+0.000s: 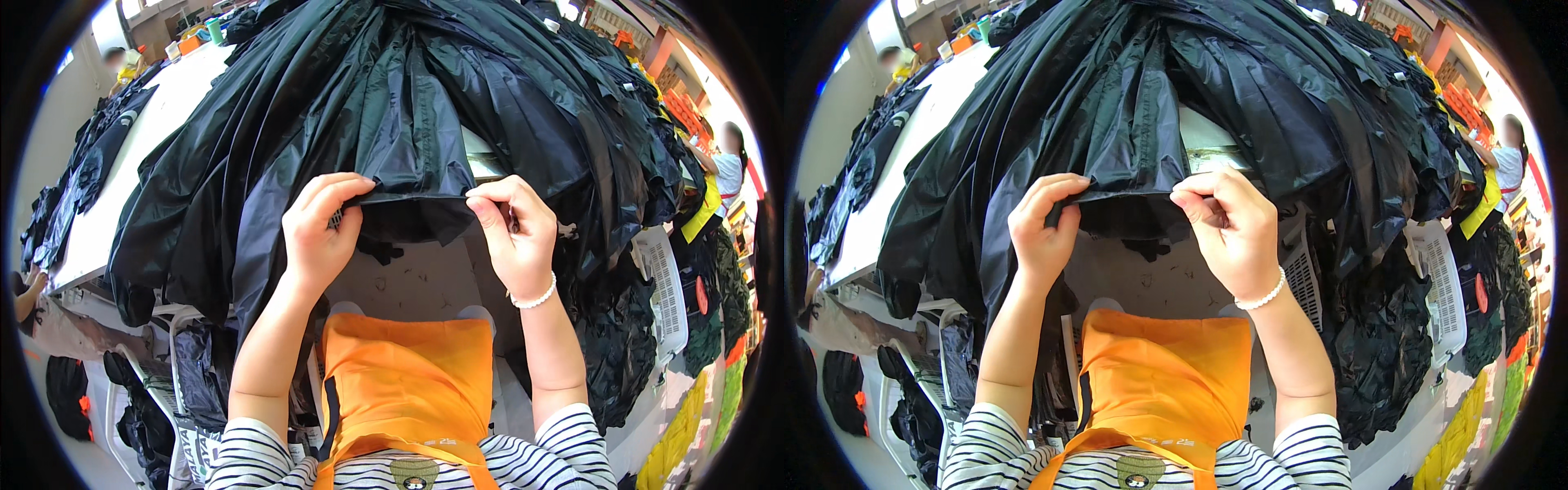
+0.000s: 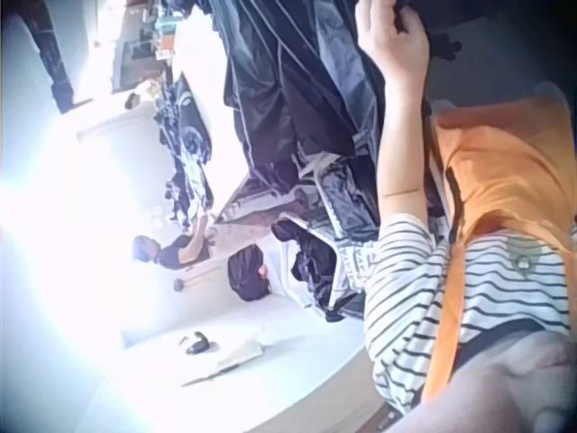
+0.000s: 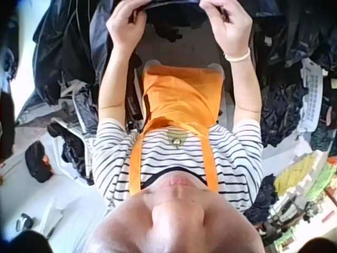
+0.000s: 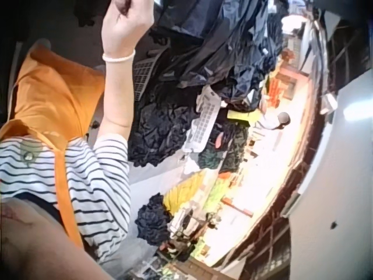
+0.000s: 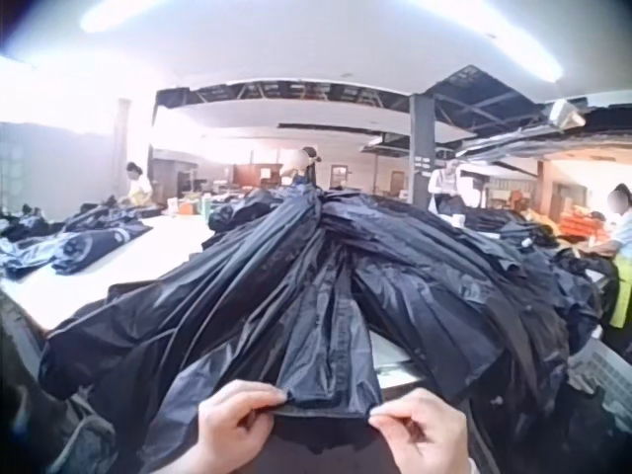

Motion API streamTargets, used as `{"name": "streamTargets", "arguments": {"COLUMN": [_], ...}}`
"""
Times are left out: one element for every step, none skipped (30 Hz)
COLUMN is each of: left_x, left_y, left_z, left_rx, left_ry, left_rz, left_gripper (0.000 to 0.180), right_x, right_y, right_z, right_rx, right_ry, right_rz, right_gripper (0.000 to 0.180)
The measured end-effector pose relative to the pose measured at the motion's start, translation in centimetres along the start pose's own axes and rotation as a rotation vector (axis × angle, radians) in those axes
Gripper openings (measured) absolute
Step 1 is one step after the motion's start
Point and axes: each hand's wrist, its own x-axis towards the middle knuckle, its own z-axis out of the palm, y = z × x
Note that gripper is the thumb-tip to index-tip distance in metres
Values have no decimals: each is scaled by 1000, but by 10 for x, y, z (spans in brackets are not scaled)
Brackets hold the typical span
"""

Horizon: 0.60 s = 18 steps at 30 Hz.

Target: The person inspects multiple black garments by hand, unfolding them, checking seams and hems, and turning them over. The person handles each item individually, then places it back on the pile.

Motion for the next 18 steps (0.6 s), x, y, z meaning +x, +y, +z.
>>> {"name": "streamTargets", "arguments": {"left_x": [1,0,1,5,7,9,7,9,15,21,25,33,40,44,44,45,46,47], "left_y": [1,1,2,5,4,-4,-6,-7,-8,-5,4,8,9,13,7,5,4,3], "left_z": [0,0,1,0,0,4,6,7,6,7,9,8,7,13,18,19,19,19], "left_rx": [90,79,13,-52,-116,-345,-540,-635,-725,-687,-605,-371,-135,-140,-161,-334,-508,-622], "left_ry": [-10,-18,-86,-155,-225,-214,-195,-225,-252,-276,-305,-383,-451,-450,-413,-433,-449,-479], "left_rz": [84,66,-24,-113,-202,-323,-486,-516,-542,-569,-572,-358,-144,-126,-62,-186,-309,-421], "left_gripper": [31,23,19,16,12,6,6,7,7,11,12,13,15,14,15,16,18,19], "right_x": [0,1,1,2,2,7,12,13,17,20,23,24,25,27,28,29,32,33], "right_y": [-3,-1,1,3,6,6,5,5,4,2,2,4,6,6,6,5,4,4], "right_z": [-3,-5,-9,-13,-16,-18,-20,-18,-18,-18,-18,-19,-20,-21,-20,-20,-22,-23], "right_rx": [-43,-12,8,29,69,114,160,220,249,279,309,321,345,368,401,384,366,345], "right_ry": [-3,1,3,6,23,-1,-24,-22,-36,-51,-67,-62,-70,-78,-93,-100,-106,-107], "right_rz": [-10,20,54,88,183,249,315,352,418,483,548,573,591,610,627,629,630,635], "right_gripper": [6,5,5,5,5,6,8,11,12,13,14,15,15,16,16,14,11,9]}}
